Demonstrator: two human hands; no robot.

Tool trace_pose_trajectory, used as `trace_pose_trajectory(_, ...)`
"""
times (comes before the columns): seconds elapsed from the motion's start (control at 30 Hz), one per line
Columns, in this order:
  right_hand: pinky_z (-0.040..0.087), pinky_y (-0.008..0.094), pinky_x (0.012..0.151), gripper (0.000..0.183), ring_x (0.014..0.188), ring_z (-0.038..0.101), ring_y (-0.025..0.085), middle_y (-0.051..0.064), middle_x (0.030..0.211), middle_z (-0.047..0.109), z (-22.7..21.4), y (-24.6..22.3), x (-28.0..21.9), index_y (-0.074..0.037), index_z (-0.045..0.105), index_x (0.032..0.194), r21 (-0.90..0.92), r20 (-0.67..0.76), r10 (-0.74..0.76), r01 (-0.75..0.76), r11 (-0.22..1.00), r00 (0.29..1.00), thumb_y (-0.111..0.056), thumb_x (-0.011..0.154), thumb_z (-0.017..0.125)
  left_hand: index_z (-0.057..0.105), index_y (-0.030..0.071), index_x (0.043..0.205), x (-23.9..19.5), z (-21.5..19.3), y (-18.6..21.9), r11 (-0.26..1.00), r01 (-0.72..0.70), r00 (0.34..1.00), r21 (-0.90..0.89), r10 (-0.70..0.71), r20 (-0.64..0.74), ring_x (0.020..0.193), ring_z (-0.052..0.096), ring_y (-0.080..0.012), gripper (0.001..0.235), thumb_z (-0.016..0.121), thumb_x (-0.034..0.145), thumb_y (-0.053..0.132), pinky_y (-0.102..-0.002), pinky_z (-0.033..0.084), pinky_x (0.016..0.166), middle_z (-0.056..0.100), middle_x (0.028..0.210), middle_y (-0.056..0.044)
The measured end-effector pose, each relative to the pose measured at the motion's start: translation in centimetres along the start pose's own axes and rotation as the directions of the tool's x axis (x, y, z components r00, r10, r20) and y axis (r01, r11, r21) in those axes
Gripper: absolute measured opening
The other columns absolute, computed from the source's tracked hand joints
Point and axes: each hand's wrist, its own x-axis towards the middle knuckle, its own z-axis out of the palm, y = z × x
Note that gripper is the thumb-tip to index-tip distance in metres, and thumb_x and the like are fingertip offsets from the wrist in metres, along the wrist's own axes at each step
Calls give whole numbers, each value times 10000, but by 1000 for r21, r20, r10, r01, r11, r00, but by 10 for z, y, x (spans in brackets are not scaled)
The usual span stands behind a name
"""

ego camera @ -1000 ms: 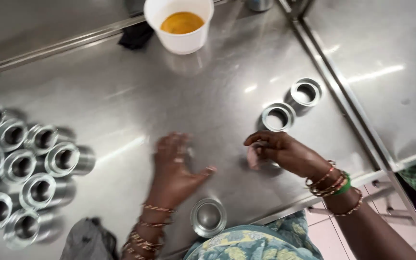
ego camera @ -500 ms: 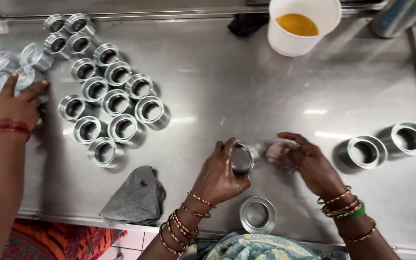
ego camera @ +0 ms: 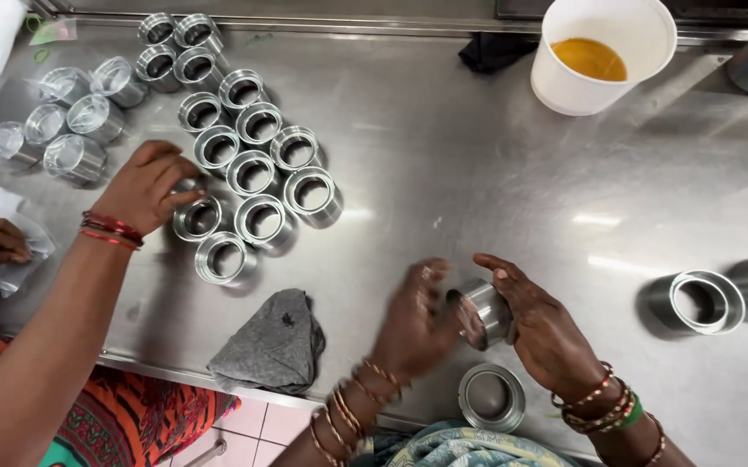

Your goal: The recorder is seen marking, wiping, and packing metal rings into plastic bags on a metal table.

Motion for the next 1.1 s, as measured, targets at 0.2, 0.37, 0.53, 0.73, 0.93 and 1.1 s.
trace_pose_trajectory(0.2,570,421,800,591,950,692,279,200,1124,752,-20,27,1,-114,477,1559,4,39,-69,69,998,997,-376,1029,475,448,12,1411,2,2,6,819,-550,835,-161,538,-116,1126,643,-346,803,879,786,274,-422,577,931,585,1271,-226)
trace_pose_trajectory(0.37,663,460,801,506,1008,761,302,145,1126,769,-114,29,-16,-57,471,1511,-359,28,-360,346,867,932,-265,1062,367,470,186,1404,14,-52,-11,967,-224,973,117,217,75,1146,642,-312,841,867,698,414,-412,570,999,603,1255,-124)
trace_pose_trajectory(0.53,651,485,787,419,860,746,347,223,1003,723,-249,37,-35,-3,541,1467,-478,-173,-455,329,814,874,-136,1098,394,451,129,1431,10,-114,-14,734,18,1000,679,-18,-7,1262,498,-344,820,804,739,394,-497,489,1030,509,1343,-173)
trace_pose_trajectory(0.73,617,454,791,392,861,729,333,259,1001,725,-211,13,-24,18,576,1447,-502,-363,-266,53,863,893,-95,1120,394,391,51,1476,23,-27,-24,809,-356,859,468,480,-177,1346,392,-443,896,802,785,445,-591,368,1080,435,1419,-271)
trace_pose_trajectory(0.93,637,379,711,396,782,744,253,195,955,755,-97,-9,0,-20,568,1389,-352,-39,-251,222,909,967,-99,1026,430,216,7,1570,25,20,43,885,-414,909,211,414,48,1309,427,-412,1084,800,768,443,-523,419,1084,412,1437,-269)
trace_pose_trajectory(1.1,669,384,757,394,766,767,236,192,888,770,-45,-7,2,-39,637,1347,-464,132,-80,134,876,988,-174,1041,429,229,-1,1568,25,13,36,895,-348,935,280,308,178,1233,505,-431,1066,824,755,348,-526,483,1019,442,1387,-287)
